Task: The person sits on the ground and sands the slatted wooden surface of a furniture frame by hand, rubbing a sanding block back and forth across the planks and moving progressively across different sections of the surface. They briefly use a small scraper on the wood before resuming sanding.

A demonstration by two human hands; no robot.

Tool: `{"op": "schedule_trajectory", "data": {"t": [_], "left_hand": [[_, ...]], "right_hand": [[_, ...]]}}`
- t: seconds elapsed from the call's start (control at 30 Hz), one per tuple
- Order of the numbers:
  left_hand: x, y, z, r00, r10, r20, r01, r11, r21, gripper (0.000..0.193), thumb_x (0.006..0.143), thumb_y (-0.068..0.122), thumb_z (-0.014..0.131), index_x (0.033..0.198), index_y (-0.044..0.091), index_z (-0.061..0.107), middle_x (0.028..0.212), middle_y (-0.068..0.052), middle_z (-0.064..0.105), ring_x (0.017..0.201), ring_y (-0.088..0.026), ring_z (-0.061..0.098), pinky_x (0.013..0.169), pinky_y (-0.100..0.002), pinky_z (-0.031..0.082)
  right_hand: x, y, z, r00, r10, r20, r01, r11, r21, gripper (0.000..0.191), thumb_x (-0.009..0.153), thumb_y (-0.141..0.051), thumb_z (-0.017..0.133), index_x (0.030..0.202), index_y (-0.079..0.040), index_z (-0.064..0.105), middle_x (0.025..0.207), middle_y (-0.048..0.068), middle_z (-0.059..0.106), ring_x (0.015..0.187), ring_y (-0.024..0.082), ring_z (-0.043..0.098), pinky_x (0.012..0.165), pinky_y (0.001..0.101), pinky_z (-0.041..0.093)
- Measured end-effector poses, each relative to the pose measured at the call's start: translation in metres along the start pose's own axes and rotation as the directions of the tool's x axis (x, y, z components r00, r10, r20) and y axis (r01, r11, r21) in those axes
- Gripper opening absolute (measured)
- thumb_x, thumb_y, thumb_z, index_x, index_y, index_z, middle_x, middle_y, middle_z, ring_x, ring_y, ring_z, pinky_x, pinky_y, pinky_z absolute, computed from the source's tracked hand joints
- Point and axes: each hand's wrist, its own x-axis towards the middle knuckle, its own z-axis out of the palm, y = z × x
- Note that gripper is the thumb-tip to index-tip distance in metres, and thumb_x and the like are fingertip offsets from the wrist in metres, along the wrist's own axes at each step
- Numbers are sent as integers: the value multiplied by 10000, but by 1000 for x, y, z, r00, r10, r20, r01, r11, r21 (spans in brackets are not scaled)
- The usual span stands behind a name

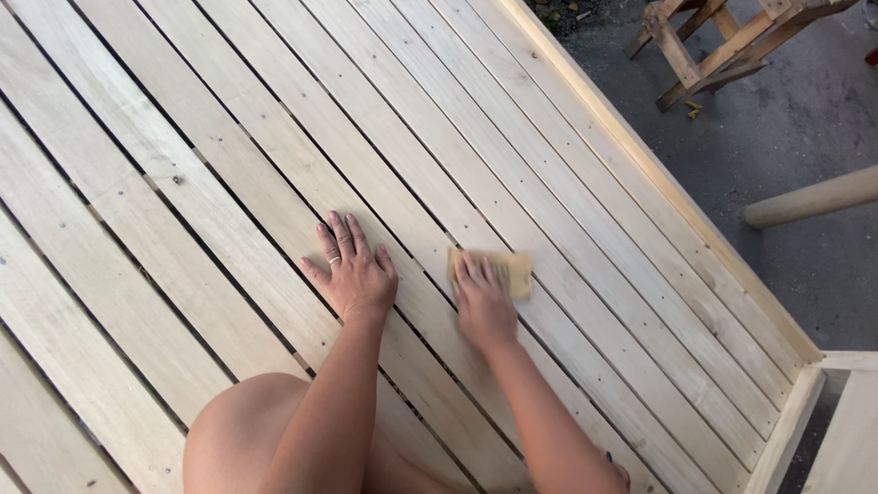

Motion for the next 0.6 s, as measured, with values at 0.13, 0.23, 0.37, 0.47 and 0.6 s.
{"op": "schedule_trajectory", "data": {"t": [0.13,0.23,0.37,0.47,0.6], "left_hand": [[0,-1,-4,1000,11,-7,-11,1000,0,705,1009,447,287,1643,186,123,1725,4,-7,1584,-234,-4,1211,-637,-27],[3,0,-3,1000,5,6,-5,1000,0,708,1009,435,284,1647,179,114,1729,4,-16,1585,-238,-6,1209,-633,-23],[3,1,-3,999,-3,38,2,999,38,704,1006,427,279,1639,185,87,1719,7,-40,1571,-248,-16,1199,-631,-30],[0,1,-5,999,-3,45,2,999,32,704,1010,428,283,1641,186,87,1723,12,-39,1576,-244,-18,1207,-629,-31],[-1,0,-7,999,8,42,-8,1000,1,705,1011,430,289,1643,183,98,1729,13,-33,1585,-232,-22,1213,-634,-34]], "right_hand": [[14,-5,-3,998,50,48,-44,992,-119,494,1011,-278,515,1493,-171,509,1578,11,465,1476,284,384,1190,583,259],[-49,6,-23,996,45,73,-21,954,-298,539,994,-265,467,1526,-178,473,1592,8,417,1466,268,359,1158,625,233],[-53,13,-24,963,177,203,-118,955,-273,522,989,-308,466,1503,-223,487,1618,-61,400,1514,231,331,1200,612,237],[1,6,-11,981,149,121,-119,967,-227,502,1029,-327,465,1506,-169,482,1624,-34,388,1518,277,302,1196,640,198],[7,1,-12,987,146,66,-129,968,-213,563,971,-310,495,1510,-152,456,1613,-46,378,1509,278,282,1185,633,174]]}}
